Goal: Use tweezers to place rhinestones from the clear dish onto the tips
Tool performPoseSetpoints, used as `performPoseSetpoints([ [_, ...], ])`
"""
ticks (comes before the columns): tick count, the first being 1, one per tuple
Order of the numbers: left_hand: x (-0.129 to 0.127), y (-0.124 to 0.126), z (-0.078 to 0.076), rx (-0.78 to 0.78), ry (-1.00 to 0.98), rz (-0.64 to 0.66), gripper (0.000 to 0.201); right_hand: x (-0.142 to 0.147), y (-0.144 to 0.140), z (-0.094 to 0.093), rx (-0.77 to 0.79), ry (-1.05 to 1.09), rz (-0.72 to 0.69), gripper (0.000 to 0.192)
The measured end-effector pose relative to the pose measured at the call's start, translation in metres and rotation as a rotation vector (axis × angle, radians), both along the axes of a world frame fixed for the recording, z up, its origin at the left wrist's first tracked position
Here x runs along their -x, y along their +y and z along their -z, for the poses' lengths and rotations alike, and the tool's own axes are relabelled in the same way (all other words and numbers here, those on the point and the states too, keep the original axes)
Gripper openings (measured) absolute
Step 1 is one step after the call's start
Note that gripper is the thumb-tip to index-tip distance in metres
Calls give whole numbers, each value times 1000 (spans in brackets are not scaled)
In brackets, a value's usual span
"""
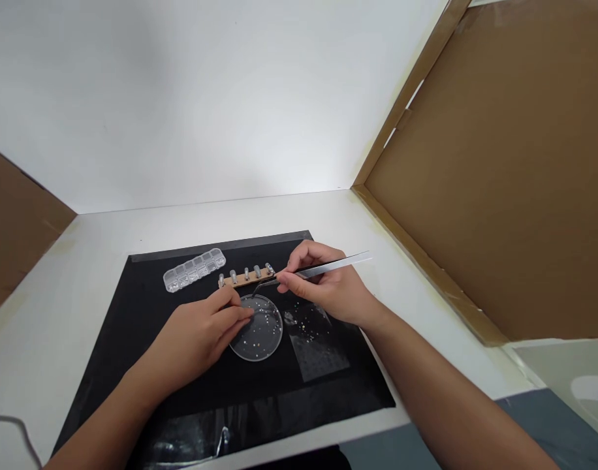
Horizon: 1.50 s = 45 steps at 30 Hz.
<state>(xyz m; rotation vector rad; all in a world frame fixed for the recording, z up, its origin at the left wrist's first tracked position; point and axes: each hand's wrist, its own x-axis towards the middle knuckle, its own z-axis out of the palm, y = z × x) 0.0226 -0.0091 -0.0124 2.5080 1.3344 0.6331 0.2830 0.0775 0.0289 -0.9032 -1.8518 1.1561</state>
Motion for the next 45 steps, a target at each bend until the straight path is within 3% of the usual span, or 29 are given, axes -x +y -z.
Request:
performPoseSetpoints([
  [18, 11, 0, -6, 28, -74, 1, 14, -4, -1, -3, -39, -115, -117, 23],
  [23, 17, 0, -8, 27, 37, -50, 18, -6, 1, -3, -115, -171, -195, 17],
  [28, 15, -1, -13, 54, 137, -117, 15, -6, 1, -4, -73, -201, -254, 16],
  [37, 15, 0, -15, 124, 236, -122, 14, -1, -3, -8, -111, -236, -390, 16],
  [45, 14, 2, -16, 94, 303, -155, 31, 1, -7, -9, -175, -250, -404, 15],
])
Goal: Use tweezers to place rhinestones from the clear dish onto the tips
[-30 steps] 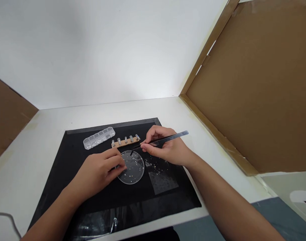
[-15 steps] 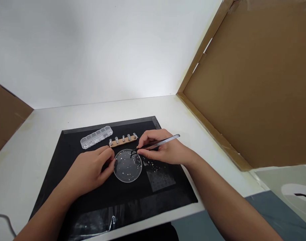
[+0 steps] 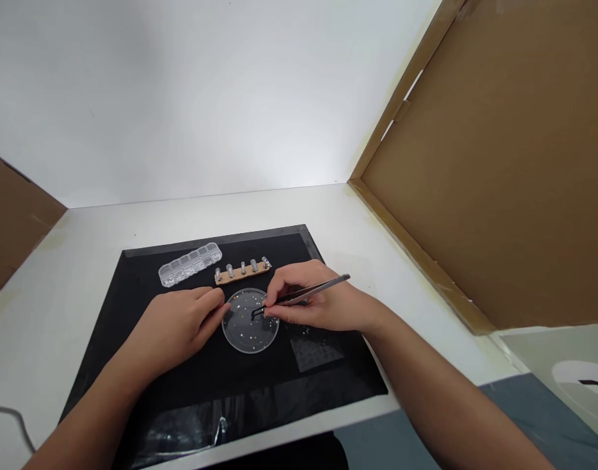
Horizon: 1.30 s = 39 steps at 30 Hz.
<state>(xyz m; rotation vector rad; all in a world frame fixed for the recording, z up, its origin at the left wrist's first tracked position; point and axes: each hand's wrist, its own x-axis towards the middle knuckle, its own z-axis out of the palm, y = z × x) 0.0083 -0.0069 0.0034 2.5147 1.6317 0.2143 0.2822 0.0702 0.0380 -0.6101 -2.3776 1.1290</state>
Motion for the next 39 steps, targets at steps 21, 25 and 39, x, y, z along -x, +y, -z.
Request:
performPoseSetpoints([
  [21, -2, 1, -5, 68, 86, -42, 26, -7, 3, -5, 56, -35, 1, 15],
  [25, -1, -2, -5, 48, 4, -5, 21, -3, -1, -7, 61, -58, -60, 17],
  [39, 8, -8, -12, 211, -380, 213, 19, -2, 3, -7, 102, -70, -124, 15],
])
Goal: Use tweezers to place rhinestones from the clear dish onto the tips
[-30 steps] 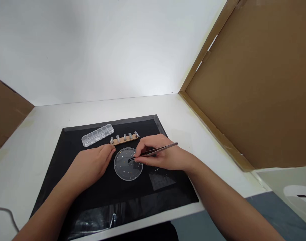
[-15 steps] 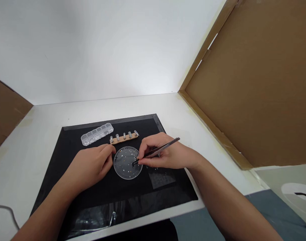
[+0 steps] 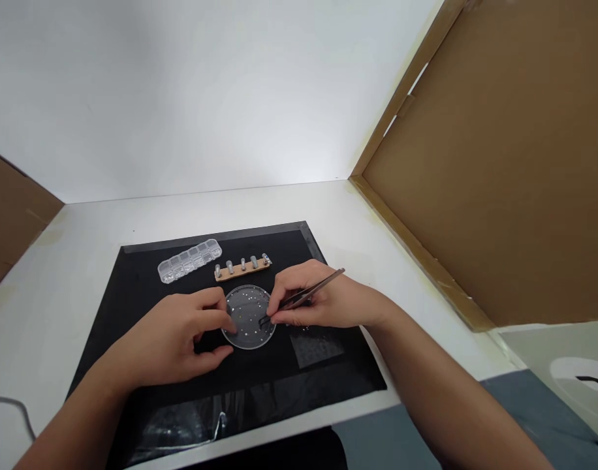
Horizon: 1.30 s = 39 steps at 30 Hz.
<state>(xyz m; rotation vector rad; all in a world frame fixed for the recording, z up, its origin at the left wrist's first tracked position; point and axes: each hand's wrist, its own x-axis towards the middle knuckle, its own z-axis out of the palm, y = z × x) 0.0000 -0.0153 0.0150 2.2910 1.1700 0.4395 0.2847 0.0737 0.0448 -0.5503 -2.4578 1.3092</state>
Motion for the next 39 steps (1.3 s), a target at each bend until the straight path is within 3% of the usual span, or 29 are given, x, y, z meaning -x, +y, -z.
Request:
performPoseSetpoints([
  [10, -4, 1, 8, -18, 12, 102, 20, -4, 3, 0, -26, 1, 41, 15],
  [15, -1, 3, 6, -22, 103, 14, 19, -2, 2, 2, -19, 7, 42, 15],
  [22, 1, 8, 8, -145, 291, -61, 17, 0, 1, 3, -55, 69, 63, 12],
  [29, 2, 6, 4, -97, 252, -90, 13, 5, -4, 4, -121, 104, 42, 11],
  [39, 4, 6, 3, -105, 256, -77, 13, 8, -6, 8, -73, 126, -30, 10],
])
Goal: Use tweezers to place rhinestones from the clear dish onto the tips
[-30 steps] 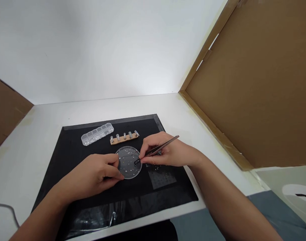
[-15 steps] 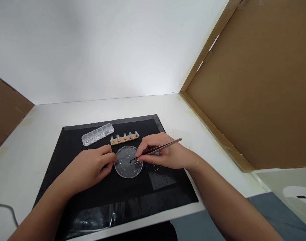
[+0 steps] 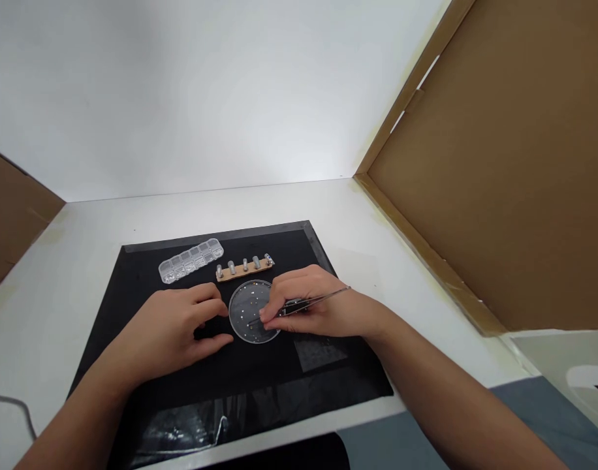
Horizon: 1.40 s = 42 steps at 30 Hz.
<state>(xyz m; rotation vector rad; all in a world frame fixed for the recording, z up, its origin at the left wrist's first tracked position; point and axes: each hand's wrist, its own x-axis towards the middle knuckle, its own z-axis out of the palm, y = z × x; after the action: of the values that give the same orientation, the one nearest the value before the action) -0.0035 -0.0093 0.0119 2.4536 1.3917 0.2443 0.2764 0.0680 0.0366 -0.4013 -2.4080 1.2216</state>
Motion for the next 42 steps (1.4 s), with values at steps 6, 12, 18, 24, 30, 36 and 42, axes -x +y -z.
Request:
performPoseSetpoints([
  [6, -1, -1, 2, -34, -39, 50, 16, -3, 3, -2, 17, -24, 1, 7],
  [12, -6, -4, 4, -21, -149, 198, 19, -2, 3, -1, 23, -40, -8, 9],
  [18, -7, -3, 6, 4, -146, 169, 22, -1, 3, 0, 5, -46, 11, 10],
  [24, -7, -3, 6, 19, -100, 131, 15, -3, 4, 0, -16, -36, 28, 9],
  [30, -3, -2, 7, 31, -55, 86, 10, -2, 3, -1, -25, -32, 38, 8],
  [36, -3, -1, 7, 18, -23, 51, 10, -3, 4, 0, -58, -15, 66, 8],
  [42, -4, -1, 7, 16, -19, 36, 10, -3, 4, 2, -84, -2, 92, 8],
])
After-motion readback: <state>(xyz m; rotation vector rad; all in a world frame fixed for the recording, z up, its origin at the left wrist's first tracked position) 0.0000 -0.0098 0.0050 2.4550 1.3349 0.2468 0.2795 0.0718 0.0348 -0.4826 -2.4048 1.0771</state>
